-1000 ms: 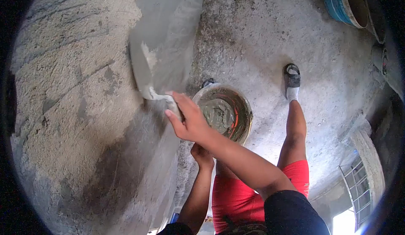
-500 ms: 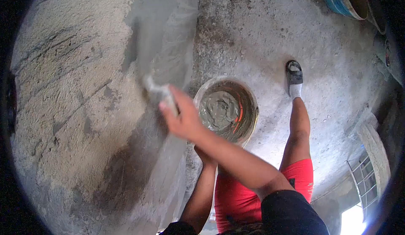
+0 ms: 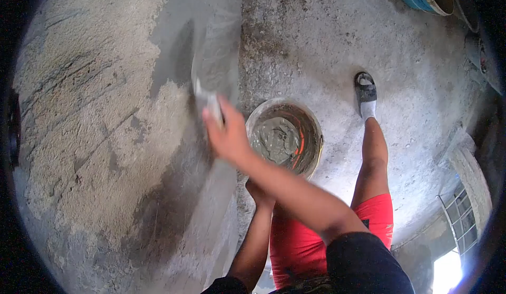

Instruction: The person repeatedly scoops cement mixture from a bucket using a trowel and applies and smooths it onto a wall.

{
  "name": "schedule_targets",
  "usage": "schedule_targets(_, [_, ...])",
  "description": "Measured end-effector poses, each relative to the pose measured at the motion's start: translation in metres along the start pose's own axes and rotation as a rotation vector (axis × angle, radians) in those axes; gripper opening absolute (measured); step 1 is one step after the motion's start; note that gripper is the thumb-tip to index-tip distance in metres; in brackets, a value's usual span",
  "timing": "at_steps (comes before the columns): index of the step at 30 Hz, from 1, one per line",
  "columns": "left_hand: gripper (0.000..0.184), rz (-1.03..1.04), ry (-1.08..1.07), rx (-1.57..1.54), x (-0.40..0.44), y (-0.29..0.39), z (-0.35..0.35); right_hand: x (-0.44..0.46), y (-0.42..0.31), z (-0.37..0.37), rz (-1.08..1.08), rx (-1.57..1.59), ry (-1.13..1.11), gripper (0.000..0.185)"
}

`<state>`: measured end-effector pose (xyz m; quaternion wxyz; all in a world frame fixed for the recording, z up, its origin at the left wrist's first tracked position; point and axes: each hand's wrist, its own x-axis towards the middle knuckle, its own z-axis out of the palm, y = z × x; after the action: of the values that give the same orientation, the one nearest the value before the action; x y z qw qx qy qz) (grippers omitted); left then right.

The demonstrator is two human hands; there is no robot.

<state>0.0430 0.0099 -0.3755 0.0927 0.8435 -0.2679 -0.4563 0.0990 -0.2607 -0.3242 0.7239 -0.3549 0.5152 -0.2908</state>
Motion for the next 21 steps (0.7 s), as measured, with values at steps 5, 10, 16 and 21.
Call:
schedule_targets(5, [0.017, -0.050, 0.192, -0.357, -0.010, 0.024, 0.000, 0.015, 0.009, 0.035, -0.193, -0.038, -0.005, 0.042])
schedule_targets(10, [0.024, -0.133, 0.230, -0.528, -0.017, 0.033, 0.006, -0.032, 0.006, 0.010, -0.420, -0.011, -0.072, 0.044])
schedule_targets(16, [0.013, -0.223, 0.350, -0.734, -0.019, 0.054, 0.001, 0.034, 0.003, 0.012, -0.235, -0.128, 0.040, 0.044])
schedule_targets(21, [0.028, -0.106, 1.041, -0.196, -0.008, 0.060, 0.036, -0.103, -0.042, -0.010, -0.206, -0.045, -0.266, 0.050])
